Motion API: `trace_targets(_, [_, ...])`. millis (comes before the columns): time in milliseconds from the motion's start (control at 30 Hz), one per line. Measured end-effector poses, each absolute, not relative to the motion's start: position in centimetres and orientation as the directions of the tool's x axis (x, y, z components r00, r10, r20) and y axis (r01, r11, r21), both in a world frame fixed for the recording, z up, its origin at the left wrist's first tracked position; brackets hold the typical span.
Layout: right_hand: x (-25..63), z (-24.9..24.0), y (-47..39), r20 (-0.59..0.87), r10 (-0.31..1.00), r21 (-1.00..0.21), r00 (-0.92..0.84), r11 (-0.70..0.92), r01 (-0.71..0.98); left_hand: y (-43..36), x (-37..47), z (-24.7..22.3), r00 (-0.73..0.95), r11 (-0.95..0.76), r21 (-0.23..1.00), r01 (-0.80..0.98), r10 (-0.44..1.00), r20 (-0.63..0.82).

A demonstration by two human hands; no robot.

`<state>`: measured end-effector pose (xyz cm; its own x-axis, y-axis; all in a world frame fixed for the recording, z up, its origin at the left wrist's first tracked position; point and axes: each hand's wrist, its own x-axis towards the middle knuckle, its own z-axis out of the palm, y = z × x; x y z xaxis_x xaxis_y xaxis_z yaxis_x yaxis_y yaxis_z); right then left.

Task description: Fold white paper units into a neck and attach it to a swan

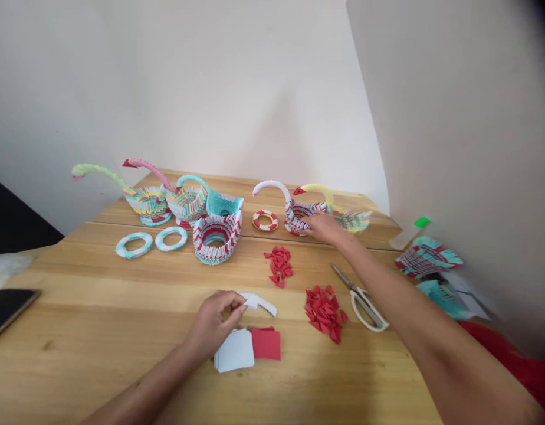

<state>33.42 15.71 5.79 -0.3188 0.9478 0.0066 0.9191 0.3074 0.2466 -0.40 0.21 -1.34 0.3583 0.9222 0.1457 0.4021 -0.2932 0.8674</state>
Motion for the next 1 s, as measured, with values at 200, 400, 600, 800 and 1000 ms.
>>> trace_targets(200, [33.7, 7.2, 13.2, 0.240, 0.902, 0.154, -0.358, 0.329, 0.932, 1.0, -0.8, -0.5, 0.247, -0.095, 0.955, 0.282, 0.969, 0.024])
trace_targets(400, [27.9, 6.2, 5.2, 0.494, 0.857, -0.334, -0.149, 0.346, 0.877, 1.3, -0.7, -0.1, 0.219, 0.028, 0.995, 0.094, 0.974, -0.048])
trace_targets(600, [18.6, 3.0, 0.4, 0.108, 0.952, -0.849, -0.287, 0.238, 0.471, 0.6, -0.4, 0.0, 0.225, -0.030, 0.985, 0.171, 0.974, -0.009])
trace_targets(800, [16.6, -0.1, 1.2, 0.047, 0.988, -0.919, -0.148, 0.101, 0.382, 0.5, -0.9, 0.6, 0.235, -0.125, 0.936, 0.330, 0.971, 0.047])
trace_targets(1000, [16.5, -2.6, 0.8, -0.067, 0.998, -0.962, 0.015, -0.069, 0.263, 0.5, -1.0, 0.0, 0.308, -0.171, 0.928, 0.330, 0.949, 0.065])
